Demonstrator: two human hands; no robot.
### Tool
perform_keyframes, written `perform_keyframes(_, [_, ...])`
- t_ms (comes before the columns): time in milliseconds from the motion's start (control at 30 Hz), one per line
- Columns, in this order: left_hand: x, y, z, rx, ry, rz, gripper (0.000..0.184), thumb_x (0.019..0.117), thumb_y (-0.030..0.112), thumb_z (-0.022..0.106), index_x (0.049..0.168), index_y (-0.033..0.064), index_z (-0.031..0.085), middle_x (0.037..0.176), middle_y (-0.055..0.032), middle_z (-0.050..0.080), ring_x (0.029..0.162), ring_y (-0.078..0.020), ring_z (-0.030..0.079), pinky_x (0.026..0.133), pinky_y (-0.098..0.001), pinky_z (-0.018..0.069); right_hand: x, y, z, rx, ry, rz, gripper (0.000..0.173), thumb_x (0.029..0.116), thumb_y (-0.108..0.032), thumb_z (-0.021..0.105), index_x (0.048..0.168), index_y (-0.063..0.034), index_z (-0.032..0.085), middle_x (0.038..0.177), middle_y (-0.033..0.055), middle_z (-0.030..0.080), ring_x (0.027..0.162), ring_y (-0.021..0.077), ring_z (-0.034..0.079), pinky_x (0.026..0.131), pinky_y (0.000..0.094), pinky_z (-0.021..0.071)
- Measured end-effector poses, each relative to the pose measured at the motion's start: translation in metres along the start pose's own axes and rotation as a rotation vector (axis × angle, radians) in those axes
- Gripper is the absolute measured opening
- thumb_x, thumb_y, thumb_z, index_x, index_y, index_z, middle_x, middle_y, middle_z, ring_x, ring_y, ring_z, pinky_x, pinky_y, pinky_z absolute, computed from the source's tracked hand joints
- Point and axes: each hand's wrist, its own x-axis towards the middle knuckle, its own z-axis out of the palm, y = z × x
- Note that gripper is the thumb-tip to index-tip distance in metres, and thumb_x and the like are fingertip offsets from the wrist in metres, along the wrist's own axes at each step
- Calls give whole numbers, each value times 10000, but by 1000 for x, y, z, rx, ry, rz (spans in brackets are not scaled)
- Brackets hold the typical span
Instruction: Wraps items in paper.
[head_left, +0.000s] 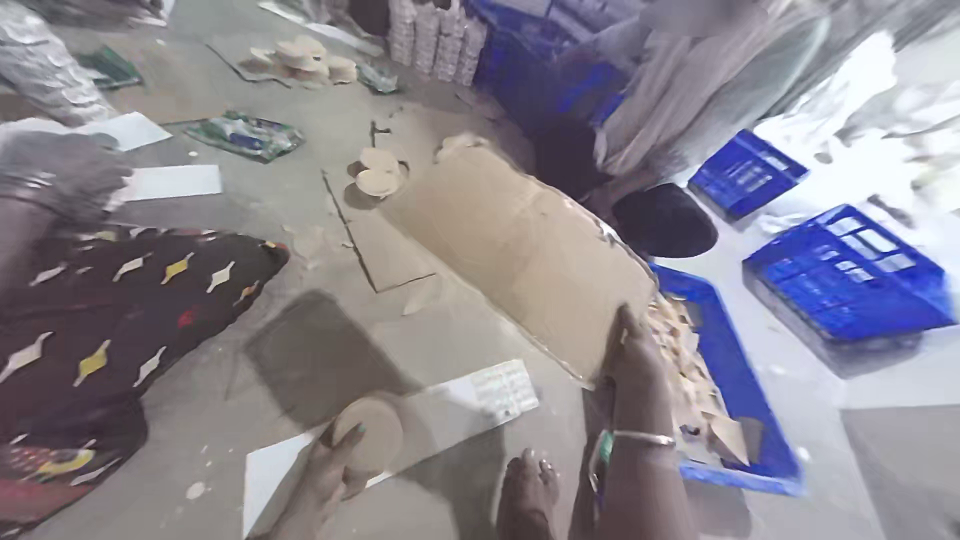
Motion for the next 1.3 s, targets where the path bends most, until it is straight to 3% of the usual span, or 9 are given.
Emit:
perform_keyframes(167, [-2,-3,-3,2,12,37,449,1045,179,562,1458,57,431,1192,-131,620,958,-159,661,798,-388,585,9,23,-155,230,235,-70,348,1128,-347,308,1203,-93,534,898,0,668,768,67,674,657,291,598])
perform_keyframes(300, [-27,8,2,19,0,125,559,1029,157,553,1546,147,342,1310,-116,577,1031,-151,653,814,-374,587,24,42,-240,-49,572,4,403,1095,-265,473,1420,-29,439,1187,126,617,992,159,643,830,358,563])
perform_keyframes(400, [-63,13,0,180,-90,288,685,952,63,602,1570,78,308,1421,-164,511,1133,-114,612,916,-308,547,14,32,-251,-721,697,29,1110,882,-408,790,1598,83,98,1574,377,289,1439,488,371,1153,598,348])
perform_keyframes(533, [-109,2,-4,352,-171,485,526,787,89,775,1248,-73,580,1079,-86,687,939,-42,670,861,-264,582,-67,27,-145,-631,0,-397,994,781,-253,876,1523,118,328,1516,366,407,1409,458,431,1169,549,372])
perform_keyframes(700, [-156,-15,-10,337,-277,548,557,693,6,825,1204,-74,618,1077,-75,706,951,-36,677,869,-245,575,-204,105,-40,-351,-1225,-277,855,687,-119,921,1414,82,518,1411,235,585,1313,246,568,1129,403,441])
perform_keyframes(767, [-160,-24,-26,417,-286,599,529,674,9,853,1148,-69,632,1097,-90,679,988,-73,668,903,-258,569,-235,135,-34,-220,-1201,-324,503,707,-58,877,1146,99,687,1113,193,728,1056,185,687,976,367,529])
perform_keyframes(900, [-157,-30,-54,1030,-275,641,543,752,165,876,1245,24,696,1295,-216,661,1285,-420,560,1160,-653,280,-257,165,-35,-359,-1177,-383,396,762,-2,821,1137,79,721,1121,217,736,1079,284,705,1005,457,535])
perform_keyframes(1033, [-152,-46,-54,1328,-429,501,616,930,234,750,1490,130,518,1530,-169,495,1469,-394,379,1218,-654,159,-276,189,-18,-645,-1257,-191,469,809,-62,809,1246,38,672,1154,210,716,1078,301,690,999,467,528])
perform_keyframes(1300, [-152,-28,-74,994,-315,505,552,851,63,778,1369,33,590,1425,-199,577,1436,-388,427,1223,-685,47,-279,164,-9,-443,-1126,-475,375,711,-55,853,1058,49,755,1046,207,743,1030,367,684,966,544,505])
